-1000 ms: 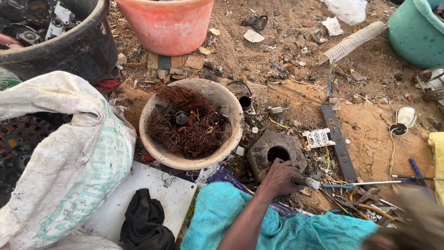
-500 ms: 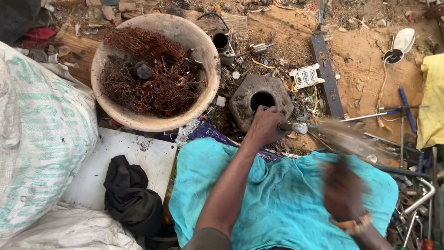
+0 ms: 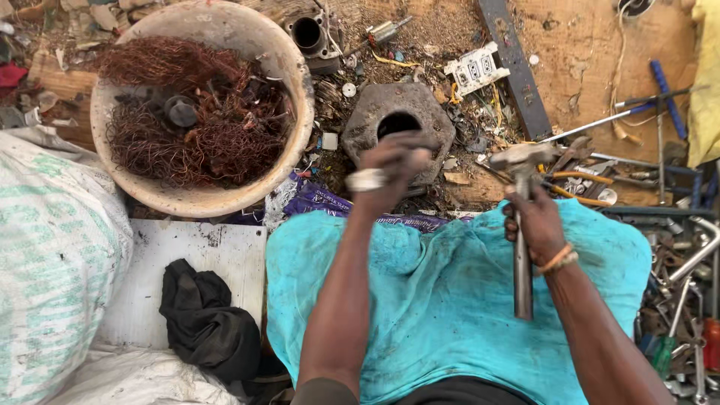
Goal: The person sits on the ground at an outdoor scrap yard and dismantles small electric motor parts. They pry at the motor housings with a screwdriver, strike components with a hammer, pull out armatures and copper windings, and drop the copper scrap into a basin filled with similar windings.
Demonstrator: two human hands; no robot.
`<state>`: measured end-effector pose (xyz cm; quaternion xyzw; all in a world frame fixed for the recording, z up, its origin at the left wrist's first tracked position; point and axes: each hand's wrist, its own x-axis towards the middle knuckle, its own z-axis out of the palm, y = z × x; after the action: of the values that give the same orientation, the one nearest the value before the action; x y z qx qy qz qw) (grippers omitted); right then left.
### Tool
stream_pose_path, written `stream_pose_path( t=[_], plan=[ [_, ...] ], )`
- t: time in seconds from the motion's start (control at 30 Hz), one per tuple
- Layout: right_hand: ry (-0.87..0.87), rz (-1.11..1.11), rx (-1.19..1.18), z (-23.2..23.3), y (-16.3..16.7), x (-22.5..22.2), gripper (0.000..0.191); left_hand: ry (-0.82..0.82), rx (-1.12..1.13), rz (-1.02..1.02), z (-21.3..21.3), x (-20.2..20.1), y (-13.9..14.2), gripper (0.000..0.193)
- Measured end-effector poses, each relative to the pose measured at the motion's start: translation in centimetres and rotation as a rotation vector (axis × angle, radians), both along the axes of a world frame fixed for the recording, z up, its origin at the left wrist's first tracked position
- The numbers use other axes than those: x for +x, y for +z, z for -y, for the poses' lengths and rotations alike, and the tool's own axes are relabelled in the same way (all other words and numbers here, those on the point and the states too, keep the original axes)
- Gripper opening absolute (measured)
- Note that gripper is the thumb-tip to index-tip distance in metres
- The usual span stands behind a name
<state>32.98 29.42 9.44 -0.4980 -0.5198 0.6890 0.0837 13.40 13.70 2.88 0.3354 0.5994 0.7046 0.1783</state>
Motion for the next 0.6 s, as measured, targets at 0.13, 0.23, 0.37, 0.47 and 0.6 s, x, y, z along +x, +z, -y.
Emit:
stream_pose_path(
  t=[0.13,0.23,0.37,0.47,0.6],
  plan=[
    [0.007,0.078,-0.258,-0.5,-2.7,-0.9,0.036,0.186,-0.526,0.226,5.4,-2.4,0.5,0.028],
    [0.174,0.172,0.063,-0.9,-3.8,-0.8,0.054,0.307,-1.140,-0.008,7.4,-3.1,-0.4,0.041],
    [0.398,0.356,0.592,-0.6,-3.9,-0.8,0.061,0.338,-1.425,-0.352,7.0,-2.7,-0.9,0.048],
    [0.427,0.314,0.764,-0.2,-3.2,-0.6,0.065,0.423,-1.455,-0.296,6.6,-2.5,0.7,0.060],
    [0.436,0.414,0.698,0.6,-1.2,-0.5,0.070,0.460,-1.355,-0.258,6.8,-2.1,3.2,0.047]
  ],
)
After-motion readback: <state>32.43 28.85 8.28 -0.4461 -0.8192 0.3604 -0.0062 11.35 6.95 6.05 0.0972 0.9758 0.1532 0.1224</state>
